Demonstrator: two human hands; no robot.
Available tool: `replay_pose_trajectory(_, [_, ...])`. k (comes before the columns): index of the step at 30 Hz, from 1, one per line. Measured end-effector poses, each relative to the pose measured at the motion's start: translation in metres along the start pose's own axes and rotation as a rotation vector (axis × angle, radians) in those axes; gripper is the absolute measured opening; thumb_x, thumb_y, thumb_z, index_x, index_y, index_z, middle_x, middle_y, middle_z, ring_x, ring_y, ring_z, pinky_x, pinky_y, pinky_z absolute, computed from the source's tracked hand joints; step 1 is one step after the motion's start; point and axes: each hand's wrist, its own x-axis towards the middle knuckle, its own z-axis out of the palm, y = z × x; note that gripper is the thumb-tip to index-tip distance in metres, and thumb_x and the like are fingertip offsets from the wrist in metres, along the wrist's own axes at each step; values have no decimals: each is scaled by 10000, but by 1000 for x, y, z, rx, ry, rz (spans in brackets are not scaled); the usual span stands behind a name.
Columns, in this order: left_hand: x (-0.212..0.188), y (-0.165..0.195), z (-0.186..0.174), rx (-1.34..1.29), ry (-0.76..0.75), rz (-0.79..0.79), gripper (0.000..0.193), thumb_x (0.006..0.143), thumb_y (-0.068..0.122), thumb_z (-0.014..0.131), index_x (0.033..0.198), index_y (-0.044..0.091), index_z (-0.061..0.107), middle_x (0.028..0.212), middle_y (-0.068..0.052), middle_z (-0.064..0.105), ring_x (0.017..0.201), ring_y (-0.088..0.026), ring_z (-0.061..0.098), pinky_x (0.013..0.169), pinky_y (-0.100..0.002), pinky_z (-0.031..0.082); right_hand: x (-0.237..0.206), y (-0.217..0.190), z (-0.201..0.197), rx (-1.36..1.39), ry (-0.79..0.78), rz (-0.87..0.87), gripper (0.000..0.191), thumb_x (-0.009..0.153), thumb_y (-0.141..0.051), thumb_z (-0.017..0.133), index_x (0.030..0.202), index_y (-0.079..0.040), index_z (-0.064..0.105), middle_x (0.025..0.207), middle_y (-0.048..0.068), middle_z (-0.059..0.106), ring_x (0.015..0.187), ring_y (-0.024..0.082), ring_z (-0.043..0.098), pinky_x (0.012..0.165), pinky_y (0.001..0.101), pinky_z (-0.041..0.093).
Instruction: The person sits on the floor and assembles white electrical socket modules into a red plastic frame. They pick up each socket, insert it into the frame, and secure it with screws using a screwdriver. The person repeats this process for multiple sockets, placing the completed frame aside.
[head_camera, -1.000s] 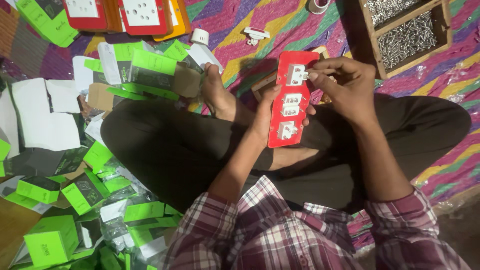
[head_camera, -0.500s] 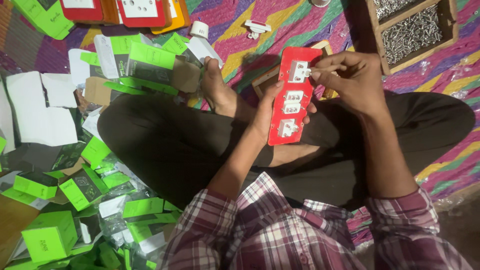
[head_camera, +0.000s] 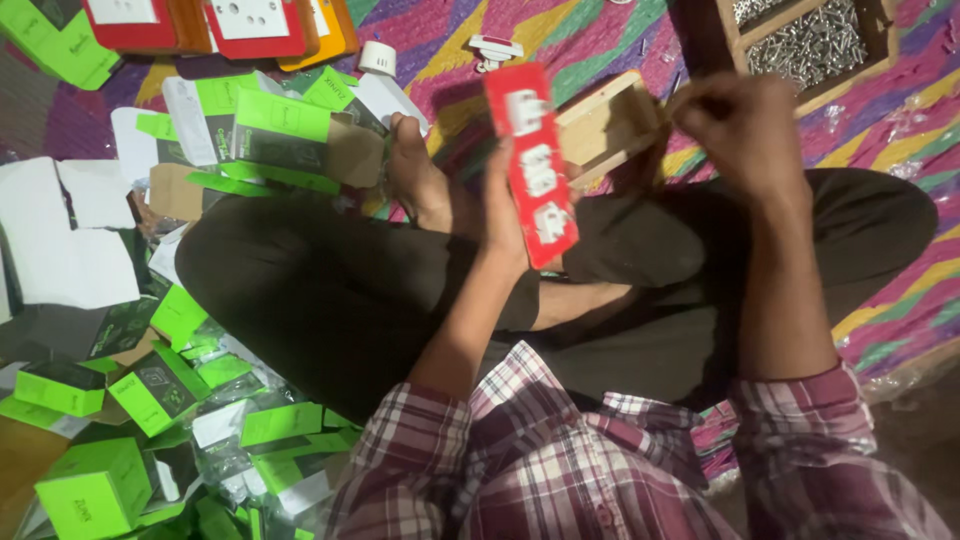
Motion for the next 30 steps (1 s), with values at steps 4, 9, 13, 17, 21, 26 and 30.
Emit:
replay_pose_trajectory(4, [1, 5, -4, -23, 113, 33, 713, 958, 647, 494, 1307, 30, 570, 877, -163, 687, 652, -243, 683, 554, -342, 555, 0, 13, 13, -444, -395, 141, 318, 789, -287, 881, 1059, -130, 819, 955, 208, 749, 849, 364, 710, 815, 448, 545])
replay_pose_trajectory(9, [-1, 5, 2, 11, 116, 58, 690, 983, 588, 522, 1340, 0, 568, 980, -163, 703, 736, -229, 684, 618, -343, 556, -2, 17, 16, -509, -268, 219, 239, 880, -257, 780, 1113, -223, 820, 945, 172, 763, 829, 363, 718, 780, 478, 561])
replay_pose_trajectory(13, [0, 0, 3, 45, 128, 90, 622, 950, 491, 551, 1362, 25, 546, 1148, -65, 699, 865, -225, 723, 689, -364, 585, -2, 20, 13, -498, -217, -3, 269, 933, -198, 764, 1197, -202, 813, 888, 200, 736, 811, 371, 699, 761, 478, 549])
replay_pose_trajectory(17, [-1, -5, 1, 63, 58, 55, 602, 1016, 530, 566, 1330, 17, 543, 941, -165, 678, 713, -214, 662, 614, -320, 549, 5, 26, 24, -235, -115, -8, 224, 943, -185, 740, 1151, -104, 754, 1005, 157, 733, 763, 320, 724, 731, 451, 556])
replay_pose_trajectory(21, [-1, -4, 2, 38, 82, 90, 594, 996, 491, 571, 1363, 24, 535, 1055, -88, 685, 804, -194, 680, 664, -326, 555, 10, 37, 40, -507, -57, -20, 203, 869, -242, 837, 1032, -122, 819, 888, 172, 739, 772, 372, 709, 721, 472, 566])
replay_pose_trajectory(26, [-4, -3, 2, 108, 39, 54, 605, 1000, 533, 556, 1351, 40, 538, 921, -134, 677, 713, -196, 658, 624, -316, 546, 5, 52, 49, -691, -126, 13, 168, 855, -311, 847, 931, -163, 822, 861, 165, 737, 766, 369, 718, 705, 468, 576])
replay_pose_trajectory(30, [-3, -4, 3, 87, 1, -18, 635, 995, 546, 546, 1335, 10, 547, 932, -158, 697, 738, -210, 683, 668, -334, 579, 2, 47, 55, -749, -82, -125, 192, 886, -345, 830, 956, -166, 819, 860, 151, 736, 742, 368, 711, 650, 467, 564])
